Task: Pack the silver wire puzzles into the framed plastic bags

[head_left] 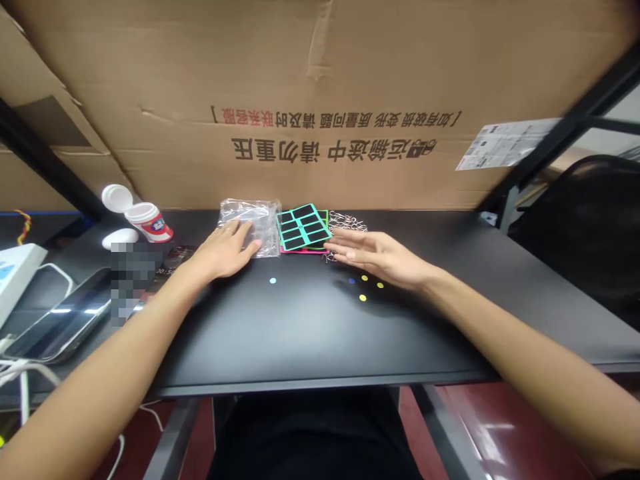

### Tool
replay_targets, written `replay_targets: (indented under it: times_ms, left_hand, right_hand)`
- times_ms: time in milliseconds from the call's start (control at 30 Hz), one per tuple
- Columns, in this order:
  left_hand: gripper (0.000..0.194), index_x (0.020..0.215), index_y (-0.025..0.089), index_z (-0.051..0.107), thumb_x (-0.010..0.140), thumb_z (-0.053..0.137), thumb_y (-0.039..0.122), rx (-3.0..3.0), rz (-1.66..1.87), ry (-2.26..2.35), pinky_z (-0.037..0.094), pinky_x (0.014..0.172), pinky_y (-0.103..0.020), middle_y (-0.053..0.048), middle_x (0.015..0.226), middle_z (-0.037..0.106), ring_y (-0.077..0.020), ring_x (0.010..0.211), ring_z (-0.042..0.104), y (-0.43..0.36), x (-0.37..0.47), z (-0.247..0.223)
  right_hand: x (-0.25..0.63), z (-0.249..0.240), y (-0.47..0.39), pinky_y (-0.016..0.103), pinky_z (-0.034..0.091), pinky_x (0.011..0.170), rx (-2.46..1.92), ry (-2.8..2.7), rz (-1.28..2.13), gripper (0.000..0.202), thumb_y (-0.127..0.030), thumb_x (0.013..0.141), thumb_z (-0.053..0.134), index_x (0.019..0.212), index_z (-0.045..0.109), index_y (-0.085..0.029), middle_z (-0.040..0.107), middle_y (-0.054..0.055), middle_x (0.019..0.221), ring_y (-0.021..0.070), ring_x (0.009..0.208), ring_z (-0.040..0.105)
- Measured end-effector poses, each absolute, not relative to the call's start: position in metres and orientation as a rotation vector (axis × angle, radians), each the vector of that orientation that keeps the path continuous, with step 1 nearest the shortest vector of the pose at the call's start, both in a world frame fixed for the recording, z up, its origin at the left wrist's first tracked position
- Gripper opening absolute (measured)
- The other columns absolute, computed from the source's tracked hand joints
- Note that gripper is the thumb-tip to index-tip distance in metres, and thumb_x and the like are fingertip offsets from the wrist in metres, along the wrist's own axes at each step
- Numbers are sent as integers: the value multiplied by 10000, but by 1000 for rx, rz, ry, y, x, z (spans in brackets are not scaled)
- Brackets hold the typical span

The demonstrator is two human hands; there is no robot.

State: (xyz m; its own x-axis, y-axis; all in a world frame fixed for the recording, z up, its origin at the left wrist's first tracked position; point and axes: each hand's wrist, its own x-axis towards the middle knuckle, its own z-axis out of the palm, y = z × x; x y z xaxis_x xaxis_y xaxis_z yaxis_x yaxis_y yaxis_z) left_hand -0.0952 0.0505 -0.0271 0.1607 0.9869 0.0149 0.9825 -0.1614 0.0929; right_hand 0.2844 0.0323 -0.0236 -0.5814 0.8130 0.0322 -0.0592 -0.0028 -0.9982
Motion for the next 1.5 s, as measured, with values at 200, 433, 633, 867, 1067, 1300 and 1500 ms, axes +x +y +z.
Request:
replay_targets:
  times_ms: [200, 433, 633, 867, 1067, 1300, 1500]
  left_hand:
    - [851, 1759, 138, 307, 1106, 266, 684, 2335, 49, 1973, 231, 1350, -651, -254, 1828, 227, -422, 1723, 180, 53, -96, -32]
    - [435, 1202, 204, 697, 1104, 409, 515, 2735, 702, 1698, 545, 988, -469, -155, 1198, 766, -347, 1146, 726, 27, -64, 0]
    - [295, 897, 265, 611, 1103, 509, 450, 2973, 85, 1075, 295, 558, -360, -8, 653, 665, -228, 559, 611, -12, -18, 3]
    - [321, 876, 264, 560, 1119, 482, 457, 2928, -45, 1095, 264, 558, -355, -12, 690, 683, -233, 593, 632, -13, -9, -4]
    - [312, 873, 263, 541, 1119, 492, 449, 2898, -44, 1078, 265, 567, -338, -3, 682, 675, -220, 581, 611, -12, -12, -3]
    - [309, 881, 254, 543, 1127, 506, 437, 2914, -83, 1070, 239, 567, -348, 0, 687, 667, -213, 593, 618, -12, -12, -1]
    - [303, 882, 251, 516, 1128, 512, 428, 2903, -100, 1081, 219, 575, -353, 6, 687, 647, -205, 595, 598, -13, -11, 0]
  right_hand:
    - [289, -21, 29, 476, 655, 1074, -825, -1819, 1699, 593, -467, 965, 850, 1491, 700, -241, 723, 158, 1503, 301, 1212, 804]
    - [287, -29, 22, 286, 413, 547, -683, -2401, 932, 468, -503, 1052, 674, 689, 636, -211, 614, -16, 554, 128, 500, 515]
    - [271, -46, 14, 317, 288, 569, -479, -2705, 426, 431, -392, 1089, 572, 689, 538, -235, 572, -13, 586, 146, 532, 465]
    - [270, -45, 15, 296, 297, 571, -509, -2648, 533, 429, -391, 1073, 600, 686, 510, -231, 566, -24, 584, 136, 534, 467]
    - [270, -44, 16, 288, 304, 573, -536, -2644, 566, 425, -397, 1071, 605, 692, 519, -226, 575, -25, 593, 130, 535, 477]
    - [270, -43, 15, 270, 303, 575, -545, -2646, 566, 418, -375, 1065, 624, 695, 510, -216, 572, -30, 595, 118, 536, 481]
    - [270, -44, 16, 265, 304, 577, -536, -2645, 546, 414, -369, 1068, 623, 700, 516, -211, 581, -25, 598, 114, 539, 488]
